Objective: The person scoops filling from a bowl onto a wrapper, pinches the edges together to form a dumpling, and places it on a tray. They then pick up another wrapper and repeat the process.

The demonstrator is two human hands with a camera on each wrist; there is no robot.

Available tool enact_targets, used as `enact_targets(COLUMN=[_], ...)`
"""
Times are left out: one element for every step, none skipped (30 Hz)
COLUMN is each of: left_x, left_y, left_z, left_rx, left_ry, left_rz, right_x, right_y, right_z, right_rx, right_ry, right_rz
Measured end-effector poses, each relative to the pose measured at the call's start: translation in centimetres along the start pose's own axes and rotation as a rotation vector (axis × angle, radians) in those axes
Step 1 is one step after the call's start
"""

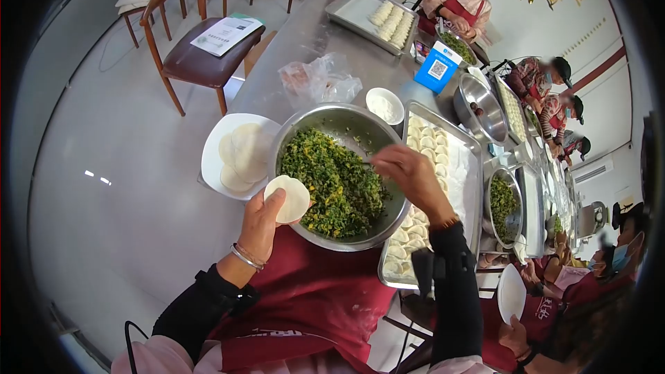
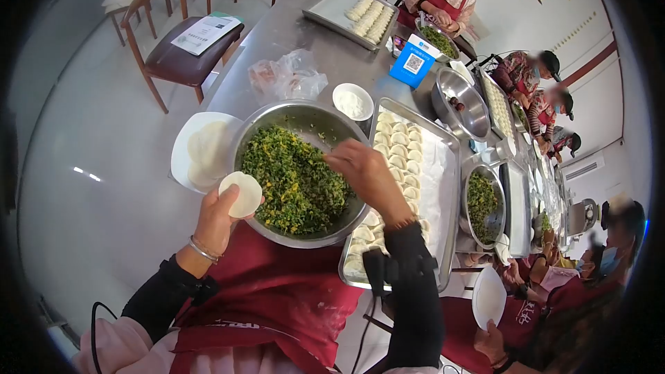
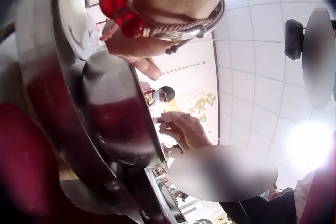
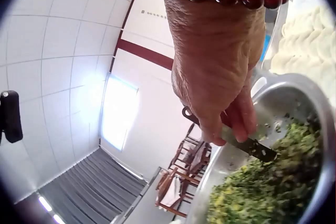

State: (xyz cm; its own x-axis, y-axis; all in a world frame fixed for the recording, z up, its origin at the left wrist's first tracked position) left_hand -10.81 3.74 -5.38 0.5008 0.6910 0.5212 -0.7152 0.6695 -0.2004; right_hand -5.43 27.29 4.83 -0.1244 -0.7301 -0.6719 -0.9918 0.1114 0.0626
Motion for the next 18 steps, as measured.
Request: enact_targets(left_x=[0.0, 0.0, 0.0, -0.1, -0.2, -0.4, -0.6, -0.7, -0.7, -0.5, -0.4, -0.5, -0.6, -0.6, -0.6, -0.5, -0.4, -0.4], left_y=[0.0, 0.0, 0.1, 0.1, 0.1, 0.1, 0.1, 0.2, 0.2, 0.2, 0.2, 0.2, 0.3, 0.4, 0.4, 0.4, 0.3, 0.3], left_z=[0.0, -0.1, -0.1, -0.2, -0.4, -0.6, -0.8, -0.9, -0.8, -0.7, -0.6, -0.8, -0.8, -0.9, -0.9, -0.8, -0.7, -0.7], left_rx=[-0.006, -0.009, -0.005, -0.008, -0.013, -0.011, -0.017, -0.02, -0.015, -0.008, -0.004, -0.005, -0.006, -0.007, -0.007, -0.004, 0.001, 0.007], left_ry=[0.001, 0.002, 0.007, -0.004, -0.018, -0.016, -0.016, -0.021, -0.03, -0.031, -0.031, -0.038, -0.031, -0.022, -0.022, -0.026, -0.028, -0.024], left_rz=[0.005, 0.006, 0.001, 0.005, 0.012, 0.013, 0.026, 0.037, 0.037, 0.016, -0.003, -0.003, -0.01, -0.019, -0.02, -0.022, -0.024, -0.026], right_x=[1.1, 2.3, 3.1, 4.1, 4.8, 5.0, 5.6, 5.8, 5.0, 4.2, 3.4, 2.6, 1.9, 1.4, 0.6, 0.6, 0.1, -0.3], right_y=[1.7, 2.9, 3.9, 4.8, 5.3, 5.1, 4.0, 2.7, 1.0, -0.8, -2.4, -3.5, -4.4, -4.9, -4.7, -4.2, -3.1, -2.1], right_z=[-1.2, -2.3, -2.4, -2.5, -2.3, -1.5, -0.4, 0.7, 0.8, 0.9, 0.8, 0.1, 0.1, 0.5, 0.3, 0.3, -0.4, -1.1], right_rx=[-0.102, -0.205, -0.208, -0.243, -0.278, -0.28, -0.269, -0.258, -0.262, -0.208, -0.153, -0.15, -0.06, 0.029, -0.005, -0.005, -0.069, -0.136], right_ry=[-0.073, -0.15, -0.151, -0.127, -0.102, -0.101, -0.184, -0.273, -0.277, -0.257, -0.234, -0.238, -0.197, -0.156, -0.175, -0.175, -0.194, -0.212], right_rz=[-0.023, -0.043, -0.035, -0.052, -0.073, -0.072, -0.143, -0.216, -0.206, -0.199, -0.192, -0.197, -0.207, -0.215, -0.154, -0.152, -0.056, 0.041])
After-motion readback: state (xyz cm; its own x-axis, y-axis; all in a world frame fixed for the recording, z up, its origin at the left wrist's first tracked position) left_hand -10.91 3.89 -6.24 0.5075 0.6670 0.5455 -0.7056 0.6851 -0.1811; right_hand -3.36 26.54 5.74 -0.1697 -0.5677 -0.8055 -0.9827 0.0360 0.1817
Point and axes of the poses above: each hand's wrist, its own y-axis towards the middle knuckle, its own x-axis out of the palm, z = x × y, the point moved 8 cm from there along y, towards the middle knuckle, and after that the axes turned 7 degrees about -z, right-handed, at the moved point
